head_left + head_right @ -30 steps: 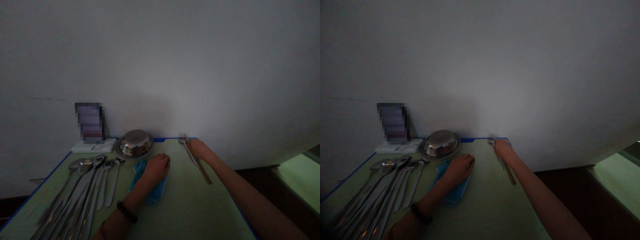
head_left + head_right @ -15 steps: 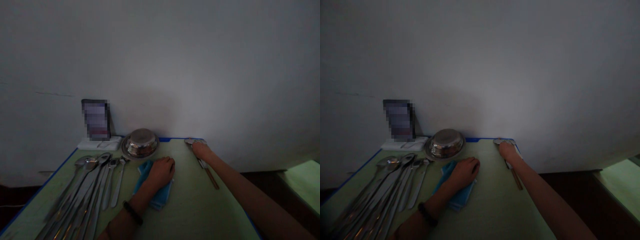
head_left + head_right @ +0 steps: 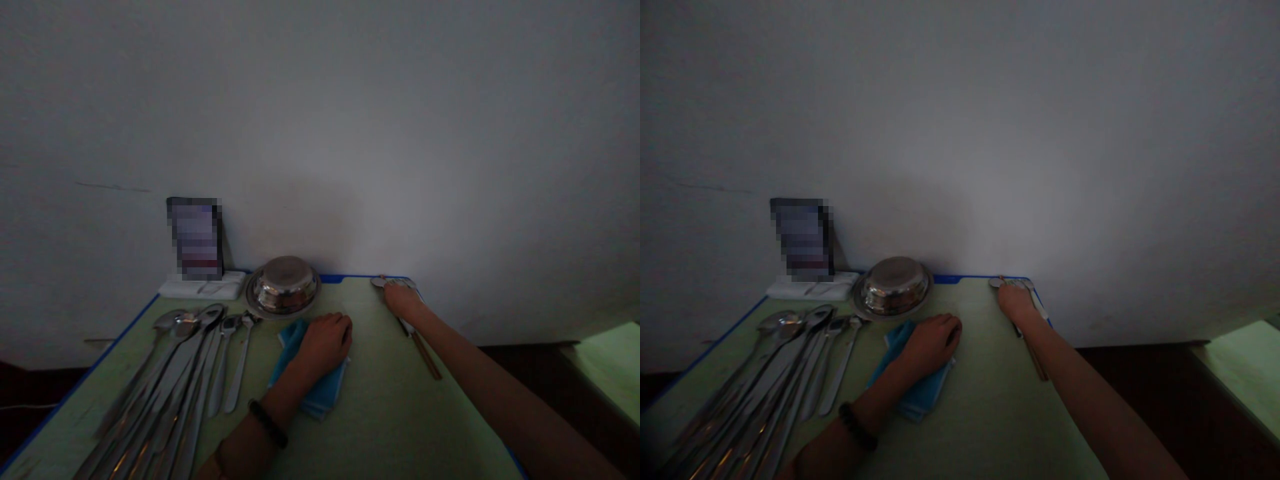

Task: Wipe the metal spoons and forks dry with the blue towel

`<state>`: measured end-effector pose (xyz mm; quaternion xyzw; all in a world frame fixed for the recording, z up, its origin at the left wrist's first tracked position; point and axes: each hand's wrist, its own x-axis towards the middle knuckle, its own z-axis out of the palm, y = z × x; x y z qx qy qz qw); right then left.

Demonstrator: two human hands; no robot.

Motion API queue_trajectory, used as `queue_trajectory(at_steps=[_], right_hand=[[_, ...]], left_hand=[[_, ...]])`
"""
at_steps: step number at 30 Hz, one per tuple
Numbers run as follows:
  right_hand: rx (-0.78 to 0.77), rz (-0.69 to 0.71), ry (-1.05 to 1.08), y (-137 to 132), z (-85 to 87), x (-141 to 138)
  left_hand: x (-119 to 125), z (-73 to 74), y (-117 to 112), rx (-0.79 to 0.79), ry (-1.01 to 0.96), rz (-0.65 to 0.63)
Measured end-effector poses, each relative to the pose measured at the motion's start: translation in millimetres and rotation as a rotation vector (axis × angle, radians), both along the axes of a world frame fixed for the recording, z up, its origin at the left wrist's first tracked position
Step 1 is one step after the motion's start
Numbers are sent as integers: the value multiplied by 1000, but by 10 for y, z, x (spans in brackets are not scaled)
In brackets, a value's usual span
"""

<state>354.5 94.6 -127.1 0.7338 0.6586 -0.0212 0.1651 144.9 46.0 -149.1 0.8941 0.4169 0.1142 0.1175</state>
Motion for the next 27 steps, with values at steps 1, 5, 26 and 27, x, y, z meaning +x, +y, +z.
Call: queue_trajectory(at_steps=[1, 5, 26, 27], right_hand=[[1, -3, 0, 1, -2, 0], [9, -23, 15, 15, 0, 2], [362, 213, 597, -923, 146, -1225], [367, 236, 612, -946, 102, -1297]], left_hand=[[0, 0, 0, -1, -1, 1], [-6, -15, 7, -6, -8, -7], [-797, 658, -356, 47, -58, 132], [-914, 616, -392, 61, -42, 175]])
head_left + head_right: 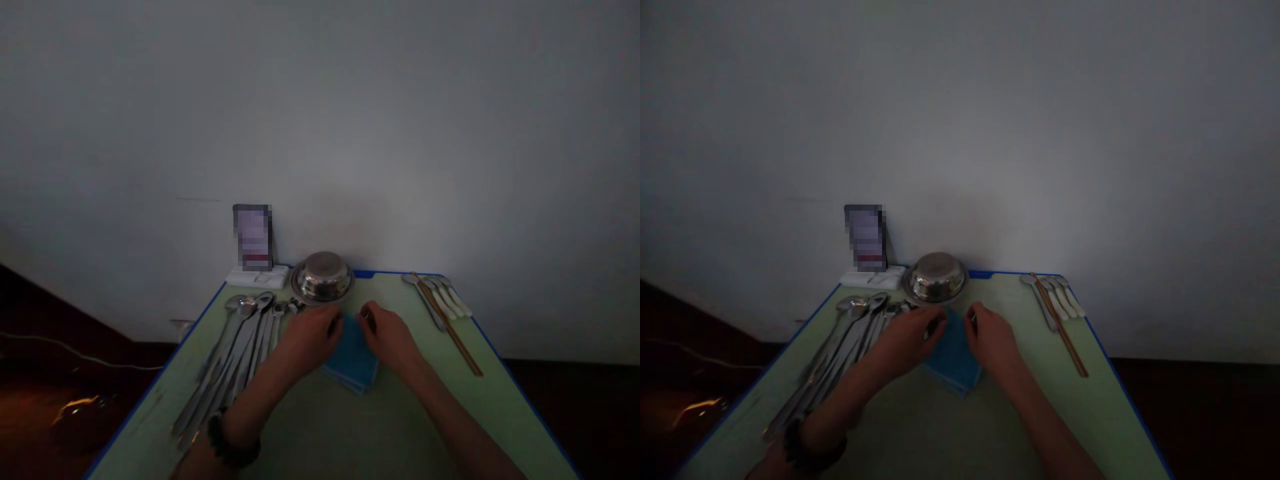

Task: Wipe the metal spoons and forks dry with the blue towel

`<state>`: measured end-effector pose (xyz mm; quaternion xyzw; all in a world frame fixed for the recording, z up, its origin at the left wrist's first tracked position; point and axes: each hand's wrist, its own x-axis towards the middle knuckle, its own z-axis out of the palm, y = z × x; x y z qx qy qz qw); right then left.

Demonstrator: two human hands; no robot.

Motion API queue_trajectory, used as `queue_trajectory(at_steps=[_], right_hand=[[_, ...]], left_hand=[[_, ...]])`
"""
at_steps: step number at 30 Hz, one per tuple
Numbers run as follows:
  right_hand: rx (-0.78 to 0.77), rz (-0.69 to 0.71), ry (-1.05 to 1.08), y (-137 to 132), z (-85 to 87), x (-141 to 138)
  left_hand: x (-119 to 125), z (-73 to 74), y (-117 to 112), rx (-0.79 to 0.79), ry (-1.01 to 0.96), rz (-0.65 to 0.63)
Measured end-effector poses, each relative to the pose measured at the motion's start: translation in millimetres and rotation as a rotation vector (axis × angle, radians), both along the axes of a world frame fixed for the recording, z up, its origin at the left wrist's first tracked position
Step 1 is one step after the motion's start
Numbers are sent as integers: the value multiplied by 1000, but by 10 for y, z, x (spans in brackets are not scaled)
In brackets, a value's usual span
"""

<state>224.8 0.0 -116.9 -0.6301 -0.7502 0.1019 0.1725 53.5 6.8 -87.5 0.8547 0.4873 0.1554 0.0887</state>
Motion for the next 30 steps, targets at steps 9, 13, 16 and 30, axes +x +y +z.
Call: queue_trajectory(at_steps=[9, 13, 16, 30], right_hand=[[121, 11, -5, -108, -445, -412], [150, -4, -28, -77, -468, -463], [158, -10, -36, -42, -472, -493], [126, 1, 20, 19, -485, -437]], left_hand=[[-1025, -348, 5, 175, 80, 358], [-1147, -401, 34, 181, 83, 377], [-1082, -427, 11, 158, 92, 348], [-769, -556, -82, -1, 209, 326]])
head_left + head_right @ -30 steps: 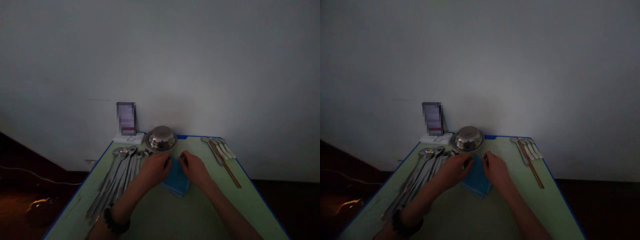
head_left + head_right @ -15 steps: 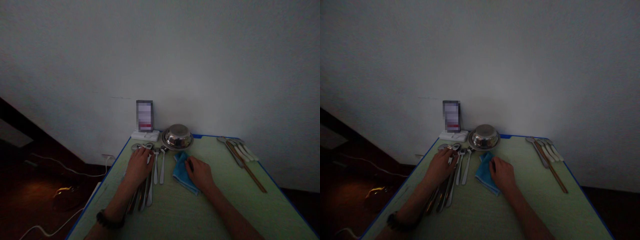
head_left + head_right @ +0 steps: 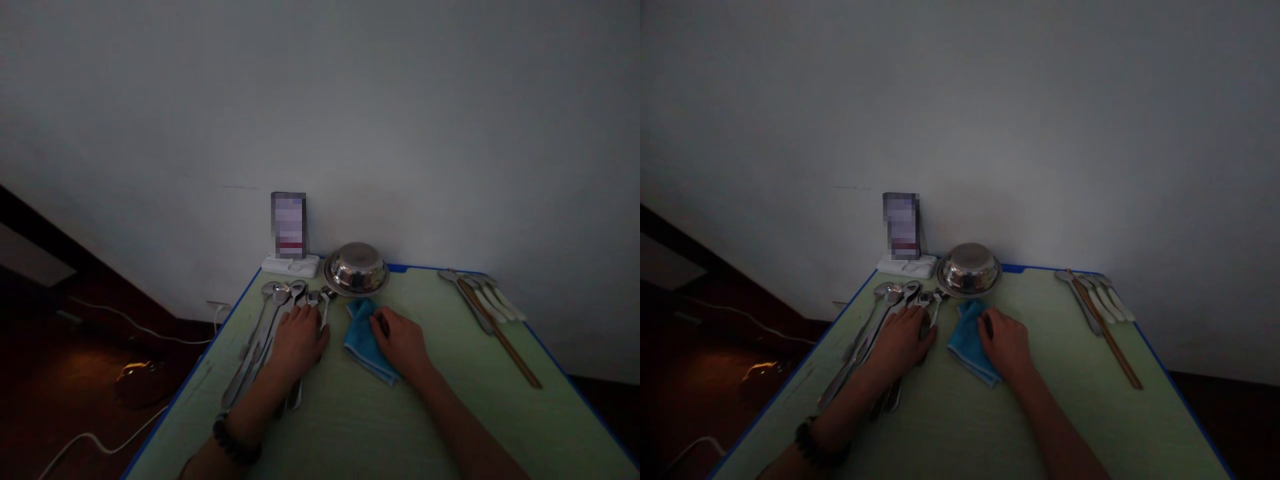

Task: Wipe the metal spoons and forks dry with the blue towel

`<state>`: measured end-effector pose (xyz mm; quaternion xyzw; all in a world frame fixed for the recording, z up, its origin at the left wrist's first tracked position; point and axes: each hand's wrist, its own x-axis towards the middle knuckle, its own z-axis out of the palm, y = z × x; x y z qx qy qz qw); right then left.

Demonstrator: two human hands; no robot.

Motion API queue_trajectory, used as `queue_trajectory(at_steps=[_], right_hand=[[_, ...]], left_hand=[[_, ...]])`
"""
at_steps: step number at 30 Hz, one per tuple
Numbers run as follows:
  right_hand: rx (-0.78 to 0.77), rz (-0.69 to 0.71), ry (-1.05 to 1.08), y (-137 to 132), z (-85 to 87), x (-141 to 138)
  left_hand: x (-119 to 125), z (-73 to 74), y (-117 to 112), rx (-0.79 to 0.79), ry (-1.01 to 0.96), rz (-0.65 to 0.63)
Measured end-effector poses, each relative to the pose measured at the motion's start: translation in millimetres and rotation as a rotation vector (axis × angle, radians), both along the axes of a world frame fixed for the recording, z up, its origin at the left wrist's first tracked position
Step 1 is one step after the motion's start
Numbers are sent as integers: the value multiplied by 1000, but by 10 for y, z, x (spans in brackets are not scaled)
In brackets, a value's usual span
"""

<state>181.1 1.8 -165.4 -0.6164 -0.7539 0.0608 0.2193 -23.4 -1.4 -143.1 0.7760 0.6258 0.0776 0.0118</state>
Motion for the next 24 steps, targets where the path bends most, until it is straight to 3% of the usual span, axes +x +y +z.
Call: queue_trajectory(at_steps=[11, 16, 24], right_hand=[[-8, -2, 7, 11, -8, 8], [-9, -8, 13, 20, 2, 8], [-28, 5, 19, 65, 5, 43]], left_hand=[[-22, 58, 5, -120, 24, 69], [5, 151, 1, -192, 57, 95], [165, 391, 412, -398, 164, 89]])
